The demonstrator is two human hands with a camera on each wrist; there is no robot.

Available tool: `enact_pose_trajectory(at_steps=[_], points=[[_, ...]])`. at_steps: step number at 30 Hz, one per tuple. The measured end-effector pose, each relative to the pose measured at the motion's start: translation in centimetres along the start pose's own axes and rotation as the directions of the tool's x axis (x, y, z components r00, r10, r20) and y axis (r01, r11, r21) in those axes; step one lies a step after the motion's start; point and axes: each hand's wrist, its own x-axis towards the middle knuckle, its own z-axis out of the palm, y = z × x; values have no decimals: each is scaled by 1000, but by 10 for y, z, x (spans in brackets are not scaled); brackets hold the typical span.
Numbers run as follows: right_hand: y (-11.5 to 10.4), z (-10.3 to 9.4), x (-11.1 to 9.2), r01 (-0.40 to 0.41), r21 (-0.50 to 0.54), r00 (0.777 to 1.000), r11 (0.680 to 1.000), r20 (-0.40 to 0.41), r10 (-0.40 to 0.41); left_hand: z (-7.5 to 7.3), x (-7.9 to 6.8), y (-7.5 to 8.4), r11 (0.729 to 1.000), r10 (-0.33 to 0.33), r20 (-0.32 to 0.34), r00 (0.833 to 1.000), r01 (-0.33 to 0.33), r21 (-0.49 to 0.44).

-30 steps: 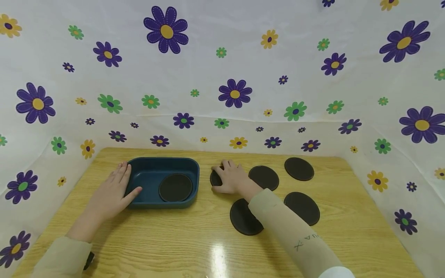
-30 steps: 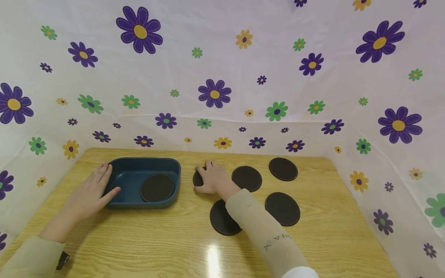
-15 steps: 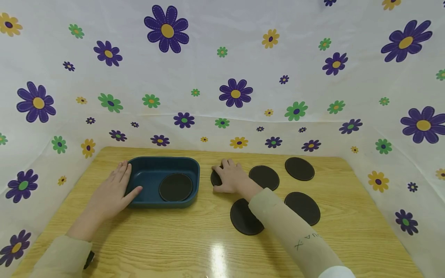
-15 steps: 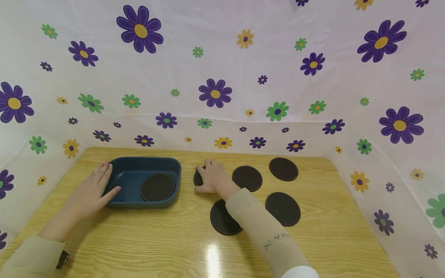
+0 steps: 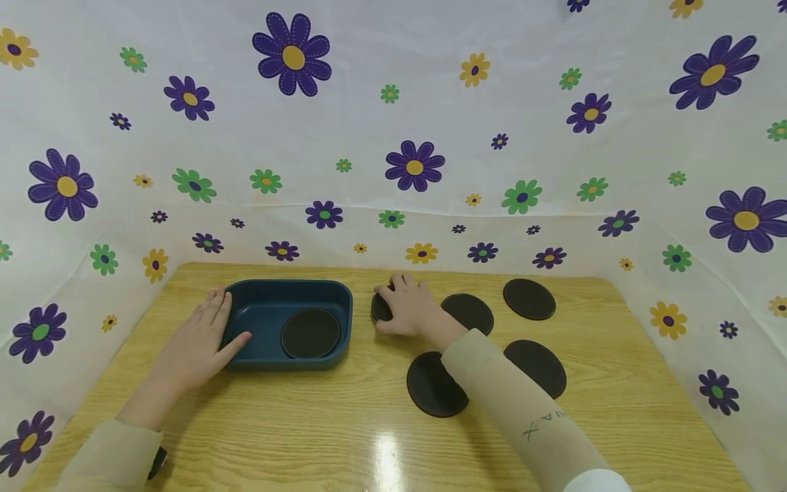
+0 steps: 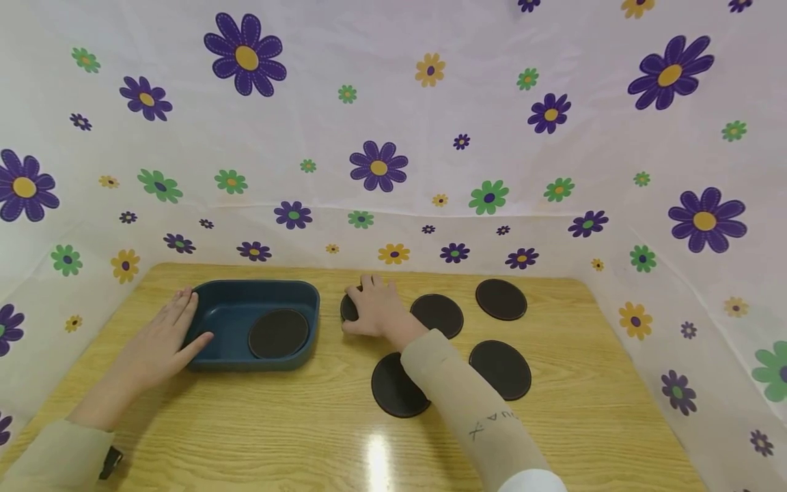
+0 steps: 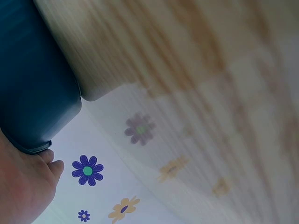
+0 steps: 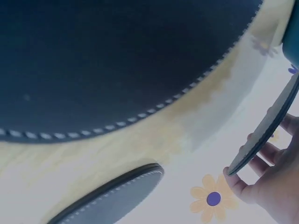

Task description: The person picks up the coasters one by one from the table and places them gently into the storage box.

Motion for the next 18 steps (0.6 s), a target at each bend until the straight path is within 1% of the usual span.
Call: enact_pose_trajectory(at_steps=[9,13,18], points=[[-4,-17,0,43,-54,996,998,-76,-47,3,0,-1,1000,-5,-6,1000,5,-7],[-7,-25,2,64,-68,991,996,-112,-71,3,1,-1,1000,-5,1,1000,5,-13],[-13,-35,4,100,-78,984,992,-138,-110,2,1,-1,1000,-6,5,1000,6,-11]])
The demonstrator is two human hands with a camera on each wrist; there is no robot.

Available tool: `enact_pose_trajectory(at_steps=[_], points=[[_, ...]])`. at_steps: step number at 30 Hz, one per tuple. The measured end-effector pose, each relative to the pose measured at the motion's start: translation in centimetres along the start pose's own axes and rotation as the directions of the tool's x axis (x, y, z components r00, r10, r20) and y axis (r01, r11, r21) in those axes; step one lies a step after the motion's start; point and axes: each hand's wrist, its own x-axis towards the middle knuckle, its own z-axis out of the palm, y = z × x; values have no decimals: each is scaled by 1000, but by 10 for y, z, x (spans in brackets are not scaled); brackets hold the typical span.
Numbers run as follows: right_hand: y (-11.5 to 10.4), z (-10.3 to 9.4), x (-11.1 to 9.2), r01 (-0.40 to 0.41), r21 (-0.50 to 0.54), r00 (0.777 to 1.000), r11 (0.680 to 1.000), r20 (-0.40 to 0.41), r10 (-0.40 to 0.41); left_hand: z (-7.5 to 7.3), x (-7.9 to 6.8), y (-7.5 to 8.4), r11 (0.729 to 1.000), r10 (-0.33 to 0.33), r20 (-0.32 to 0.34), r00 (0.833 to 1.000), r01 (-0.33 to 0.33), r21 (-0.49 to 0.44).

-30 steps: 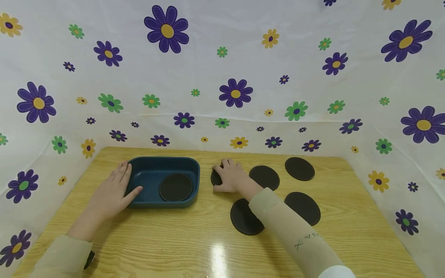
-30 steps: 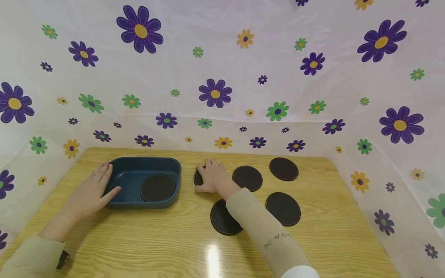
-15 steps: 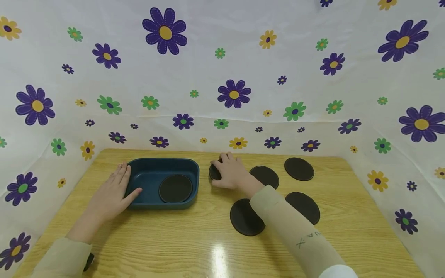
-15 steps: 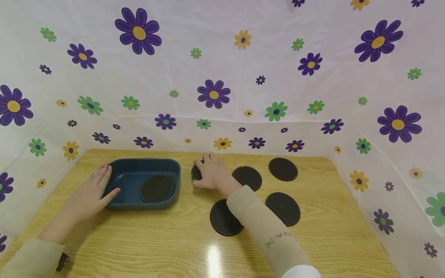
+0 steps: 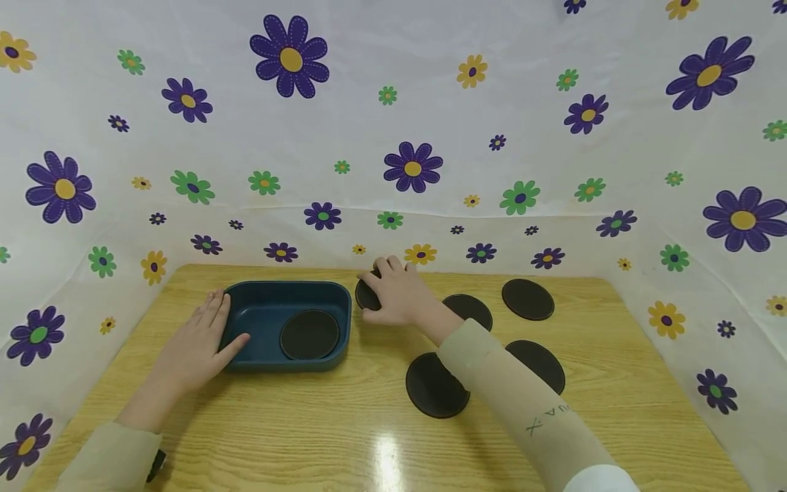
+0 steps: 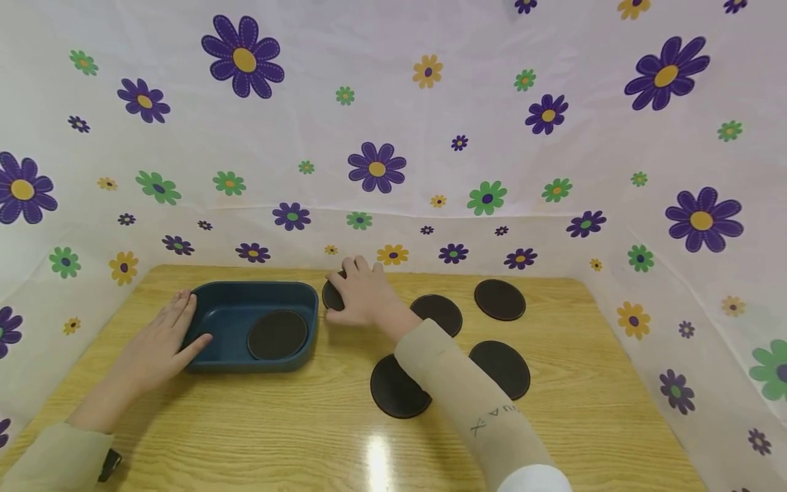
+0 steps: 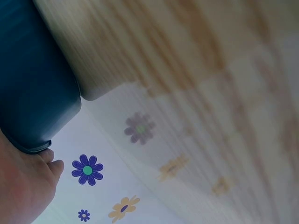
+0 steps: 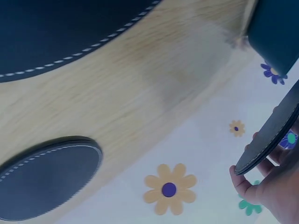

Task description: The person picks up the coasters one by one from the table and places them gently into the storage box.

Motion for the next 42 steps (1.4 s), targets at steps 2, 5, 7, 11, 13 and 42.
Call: enact_pose_trajectory(at_steps=[2,5,7,11,13,42], points=[[-3,-4,1,10,-7,1000,1000,-7,-10,0,0,0,1000,1,-1,1000,-1,-1],[-10,-9,4,23,-17,1000,1000,-12,-23,0,-1,0,1000,2,-2,1000,-2,-1],[-14,-11,6,33,-24,999,999,-15,-34,1,-1,0,1000,3,-3,1000,-3,0],[-25,-16,10,51,-38,999,998,-9,-51,1,0,-1,1000,4,-9,1000,-4,4],[-31,-19,12,59,-40,998,997,-5,-59,1,-1,-1,1000,6,-16,1000,-6,3],[-112,-11,39,196,-95,981,976,24,-194,0,-1,2,1000,1,-9,1000,-1,1]])
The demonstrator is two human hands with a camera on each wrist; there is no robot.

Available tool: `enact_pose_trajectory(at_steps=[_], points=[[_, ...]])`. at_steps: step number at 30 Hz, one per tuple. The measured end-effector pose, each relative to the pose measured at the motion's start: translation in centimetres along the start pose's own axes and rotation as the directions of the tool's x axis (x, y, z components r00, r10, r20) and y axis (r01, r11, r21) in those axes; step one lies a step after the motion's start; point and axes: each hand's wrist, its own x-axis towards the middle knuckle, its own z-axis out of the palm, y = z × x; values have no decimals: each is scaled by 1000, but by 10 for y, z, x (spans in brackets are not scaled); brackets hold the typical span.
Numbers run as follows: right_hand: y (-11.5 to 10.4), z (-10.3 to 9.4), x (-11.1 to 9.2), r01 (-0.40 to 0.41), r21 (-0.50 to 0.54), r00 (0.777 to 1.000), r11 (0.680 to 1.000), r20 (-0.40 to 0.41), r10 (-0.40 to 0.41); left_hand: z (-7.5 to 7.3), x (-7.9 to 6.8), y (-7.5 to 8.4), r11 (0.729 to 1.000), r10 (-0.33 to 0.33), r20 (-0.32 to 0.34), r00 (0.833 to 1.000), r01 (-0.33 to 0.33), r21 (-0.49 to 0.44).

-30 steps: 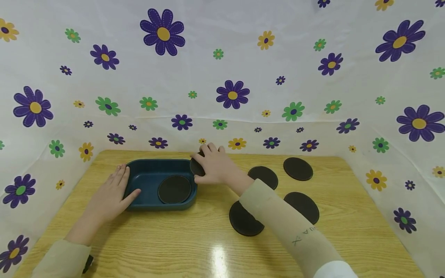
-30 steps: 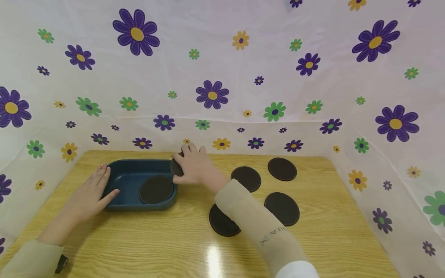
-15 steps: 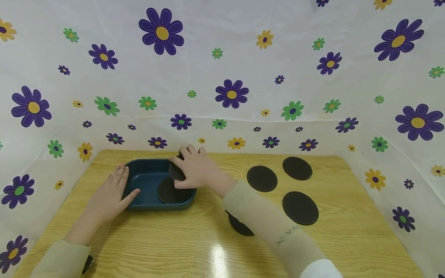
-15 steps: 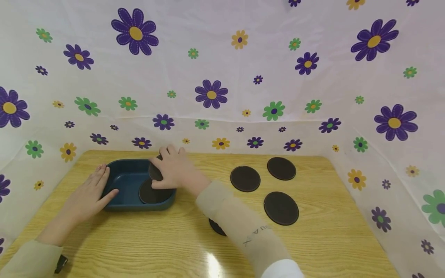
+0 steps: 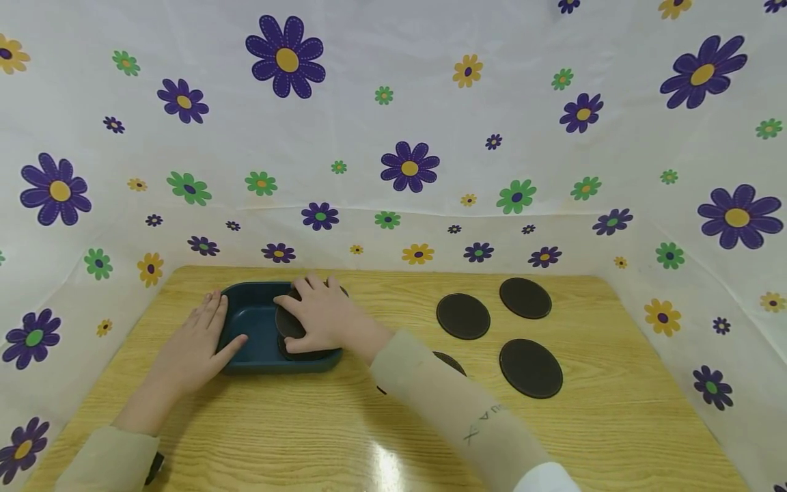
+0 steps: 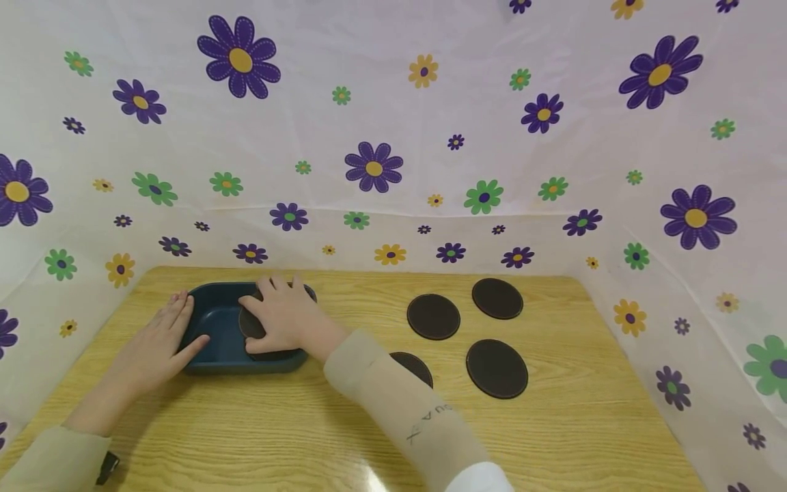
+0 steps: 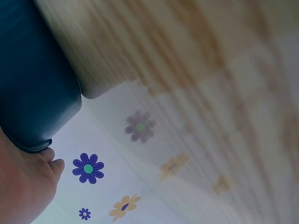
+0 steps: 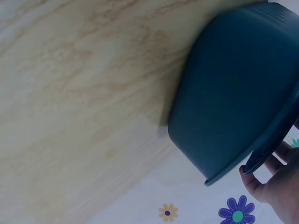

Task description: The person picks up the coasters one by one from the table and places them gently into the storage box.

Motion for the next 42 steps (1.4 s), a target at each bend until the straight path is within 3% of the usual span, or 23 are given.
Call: enact_pose_trajectory(at_steps=[8,27,42], points=[[-6,10,1,-4,-29,1000,1000,-3,3,2,-2,-1,1000,17,-32,999,-17,-2],[-1,13,-5,22,-19,1000,1000,-15,-22,1,0,-1,1000,-1,-6,1000,1,-1],[8,7,-35,79,-75,993,994,-81,-85,6,-2,-5,1000,23,-46,999,-24,-4]])
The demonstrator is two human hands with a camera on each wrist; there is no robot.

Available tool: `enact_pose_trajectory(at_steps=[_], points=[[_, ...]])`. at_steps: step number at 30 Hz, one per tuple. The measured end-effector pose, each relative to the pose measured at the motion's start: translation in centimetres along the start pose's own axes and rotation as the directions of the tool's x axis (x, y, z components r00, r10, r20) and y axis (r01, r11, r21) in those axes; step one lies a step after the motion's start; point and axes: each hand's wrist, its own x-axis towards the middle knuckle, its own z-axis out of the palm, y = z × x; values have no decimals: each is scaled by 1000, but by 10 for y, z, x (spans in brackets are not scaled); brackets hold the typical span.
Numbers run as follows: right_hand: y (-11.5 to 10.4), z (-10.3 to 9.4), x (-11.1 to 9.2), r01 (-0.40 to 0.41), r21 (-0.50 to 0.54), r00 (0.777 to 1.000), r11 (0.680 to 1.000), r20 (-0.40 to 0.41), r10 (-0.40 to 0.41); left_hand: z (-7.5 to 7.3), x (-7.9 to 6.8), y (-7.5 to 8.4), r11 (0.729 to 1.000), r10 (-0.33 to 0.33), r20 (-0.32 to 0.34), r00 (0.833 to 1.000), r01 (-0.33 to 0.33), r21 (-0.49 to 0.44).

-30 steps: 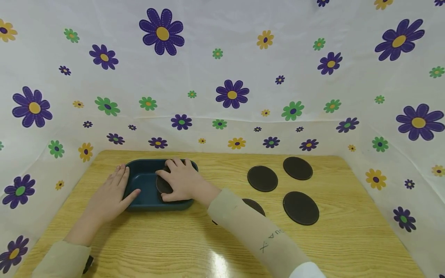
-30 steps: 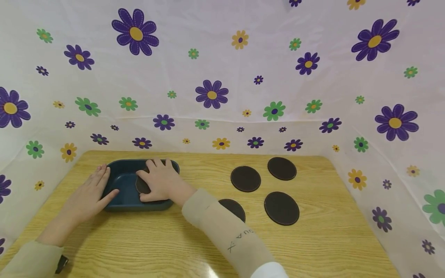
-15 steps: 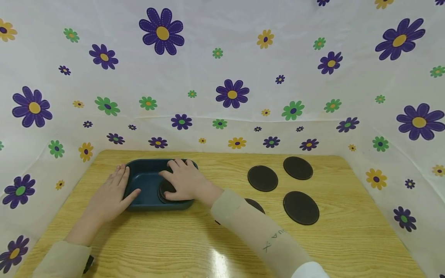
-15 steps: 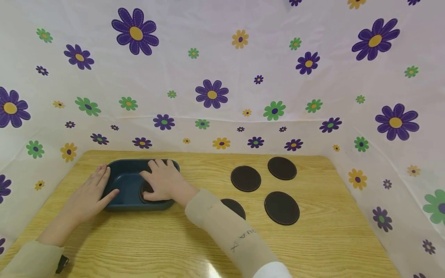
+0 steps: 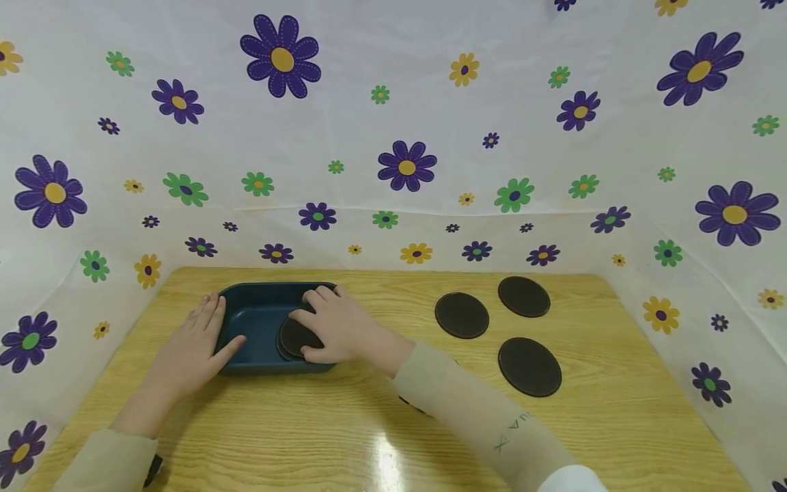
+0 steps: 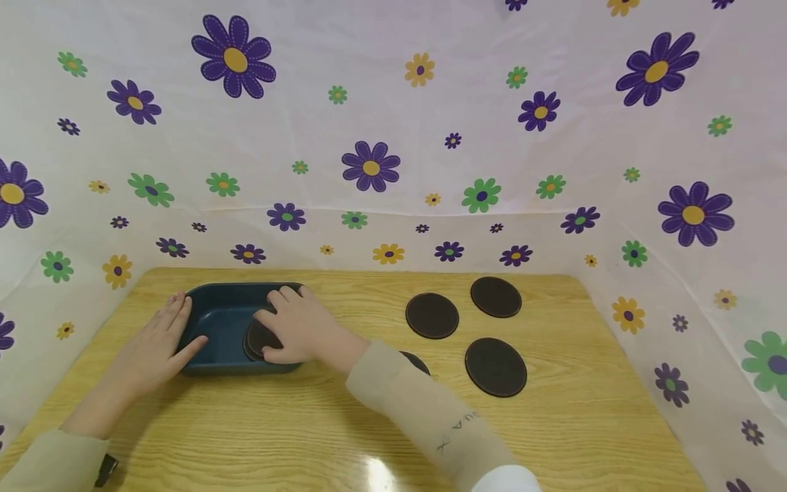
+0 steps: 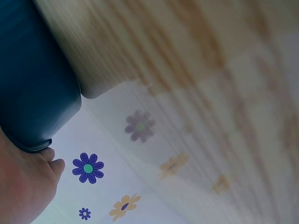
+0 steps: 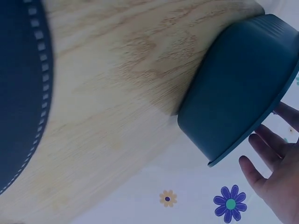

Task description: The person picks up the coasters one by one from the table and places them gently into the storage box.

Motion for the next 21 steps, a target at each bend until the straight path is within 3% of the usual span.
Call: enact_pose_trajectory(at_steps=[11,21], points=[[6,-4,-31,42,-12,999,999,-20,-43,-2,2,1,1000,-10,26,1000,10,2],[13,-4,-60,41,-32,999,999,-21,-42,-1,0,0,1000,2,3,1000,-2,8]])
